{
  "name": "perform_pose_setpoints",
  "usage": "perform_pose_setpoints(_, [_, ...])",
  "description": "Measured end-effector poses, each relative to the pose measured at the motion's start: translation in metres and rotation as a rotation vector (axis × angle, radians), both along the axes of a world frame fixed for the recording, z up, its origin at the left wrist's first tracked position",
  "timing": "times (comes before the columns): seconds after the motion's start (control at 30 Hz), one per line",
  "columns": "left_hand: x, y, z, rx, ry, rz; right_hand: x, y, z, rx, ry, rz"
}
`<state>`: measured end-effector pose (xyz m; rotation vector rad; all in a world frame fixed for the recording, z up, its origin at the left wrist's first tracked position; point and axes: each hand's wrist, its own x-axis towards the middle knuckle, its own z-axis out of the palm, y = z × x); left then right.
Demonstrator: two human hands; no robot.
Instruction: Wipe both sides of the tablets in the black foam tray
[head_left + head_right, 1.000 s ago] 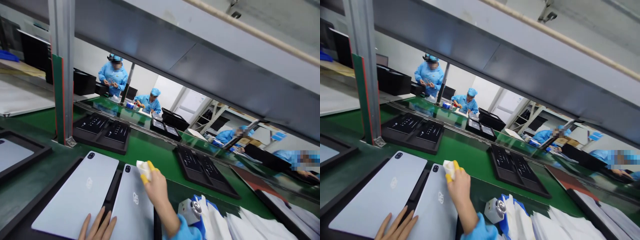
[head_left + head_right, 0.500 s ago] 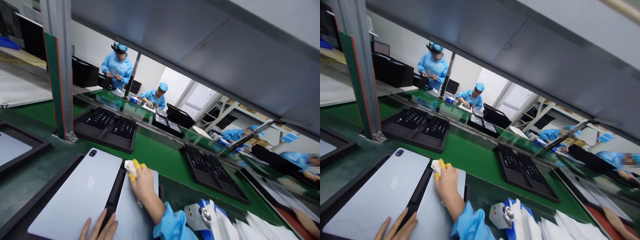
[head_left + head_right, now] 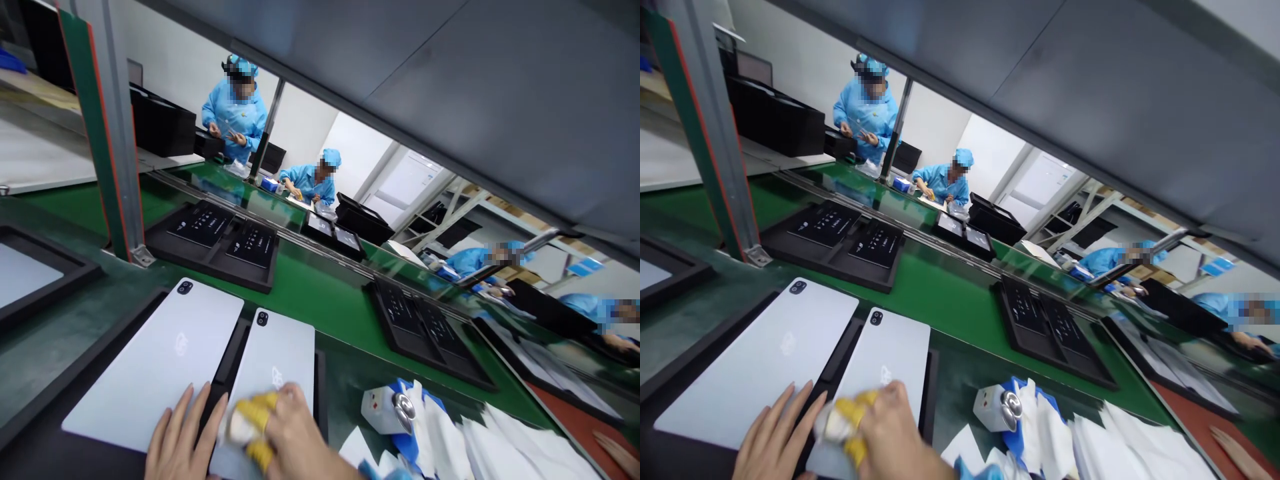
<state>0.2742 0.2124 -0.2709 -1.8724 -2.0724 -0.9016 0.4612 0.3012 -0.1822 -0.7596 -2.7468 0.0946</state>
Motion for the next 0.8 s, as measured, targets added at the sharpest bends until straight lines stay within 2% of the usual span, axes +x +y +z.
perform_pose_setpoints(0.13, [0.000, -0.005, 0.013, -0.043, -0.038, -0.016, -0.004, 0.066, 0.034, 0.047, -0.106, -0.524])
perform_pose_setpoints(0.2, [0.000, -0.007, 0.016, -0.057, -0.047, -0.018, -0.005, 0.079, 0.041, 0.068, -0.087, -0.616])
perform_pose_setpoints(0.27, [-0.001, -0.009, 0.018, -0.067, -0.055, -0.025, -0.003, 0.061, 0.034, 0.089, -0.032, -0.512])
perform_pose_setpoints(0.43, [-0.002, -0.008, 0.015, -0.009, -0.057, -0.119, 0.020, -0.041, -0.006, 0.124, 0.110, -0.011])
perform_pose_setpoints(0.5, [-0.004, -0.007, 0.013, 0.042, -0.019, -0.164, 0.036, -0.050, -0.012, 0.143, 0.101, 0.023])
perform_pose_setpoints(0.57, [-0.007, -0.006, 0.012, 0.071, 0.073, -0.211, 0.049, -0.028, -0.008, 0.175, 0.112, -0.132])
perform_pose_setpoints(0.63, [-0.010, -0.004, 0.010, 0.064, 0.136, -0.215, 0.050, 0.011, 0.003, 0.213, 0.112, -0.413])
perform_pose_setpoints(0.7, [-0.012, -0.003, 0.007, 0.053, 0.143, -0.201, 0.035, 0.050, 0.017, 0.184, 0.043, -0.696])
perform_pose_setpoints(0.73, [-0.013, -0.002, 0.006, 0.063, 0.142, -0.199, 0.022, 0.066, 0.024, 0.148, 0.005, -0.787])
perform_pose_setpoints(0.8, [-0.013, -0.001, 0.003, 0.089, 0.171, -0.214, -0.010, 0.084, 0.036, 0.088, -0.047, -0.832])
